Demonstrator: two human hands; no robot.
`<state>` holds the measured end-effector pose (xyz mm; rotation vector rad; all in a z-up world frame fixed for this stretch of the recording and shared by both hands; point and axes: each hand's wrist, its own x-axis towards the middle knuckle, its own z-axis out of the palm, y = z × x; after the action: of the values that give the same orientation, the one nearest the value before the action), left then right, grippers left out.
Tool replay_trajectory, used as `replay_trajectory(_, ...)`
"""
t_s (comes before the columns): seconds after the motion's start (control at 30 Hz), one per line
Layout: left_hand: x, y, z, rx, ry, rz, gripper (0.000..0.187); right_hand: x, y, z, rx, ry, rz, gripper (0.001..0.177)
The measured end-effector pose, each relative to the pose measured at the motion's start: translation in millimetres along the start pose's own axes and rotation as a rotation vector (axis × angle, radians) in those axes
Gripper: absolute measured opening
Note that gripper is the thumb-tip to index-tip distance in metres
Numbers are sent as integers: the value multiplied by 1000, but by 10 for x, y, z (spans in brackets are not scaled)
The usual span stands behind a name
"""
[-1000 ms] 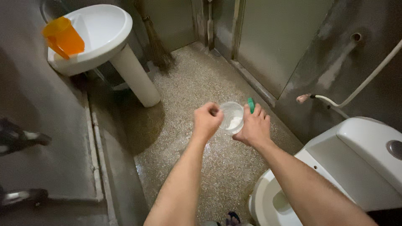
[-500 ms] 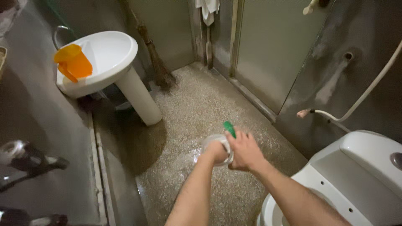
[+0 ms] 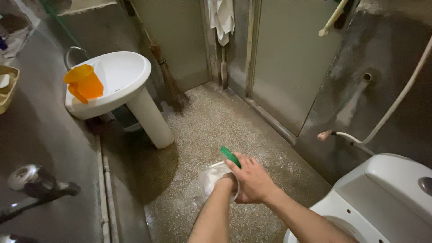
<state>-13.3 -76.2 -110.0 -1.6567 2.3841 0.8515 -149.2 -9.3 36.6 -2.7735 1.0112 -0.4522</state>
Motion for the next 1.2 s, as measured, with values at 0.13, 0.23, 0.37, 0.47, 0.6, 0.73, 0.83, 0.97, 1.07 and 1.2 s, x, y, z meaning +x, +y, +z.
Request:
replay_trajectory(0.13,36,-60,-3,16,39,-28,25,22,-57,-15,-24,15,-67,113)
replay_trajectory(0.23,122,-36,-4,34,65,-39,23,0,-59,-32,-28,-57,-28,118)
replay_trajectory(0.37,149,-26,19,51,87,-50,21,-46,-11,-50,-59,-34,34,116)
replay_trajectory(0.47,155,13,30,46,120,-36,20,-85,37,-65,-83,-113,167,119)
replay_trajectory(0.6,143,117,6,-12,232,18,18,-227,225,-44,-93,-127,287,123)
replay_trajectory(0.73,204,315,-95,-118,332,62,16,-393,378,4,-176,53,348,111)
replay_trajectory(0.83,287,529,-174,-209,393,89,12,-470,384,-79,-193,13,546,116)
replay_trajectory(0.97,245,768,-372,-339,511,192,16,-505,324,-255,-215,-15,775,118)
replay_trajectory(1.07,90,967,-572,-412,619,210,17,-564,315,-365,-219,-37,926,122)
replay_trajectory(1.2,-82,1180,-815,-585,621,17,20,-704,395,-397,-150,20,1128,127)
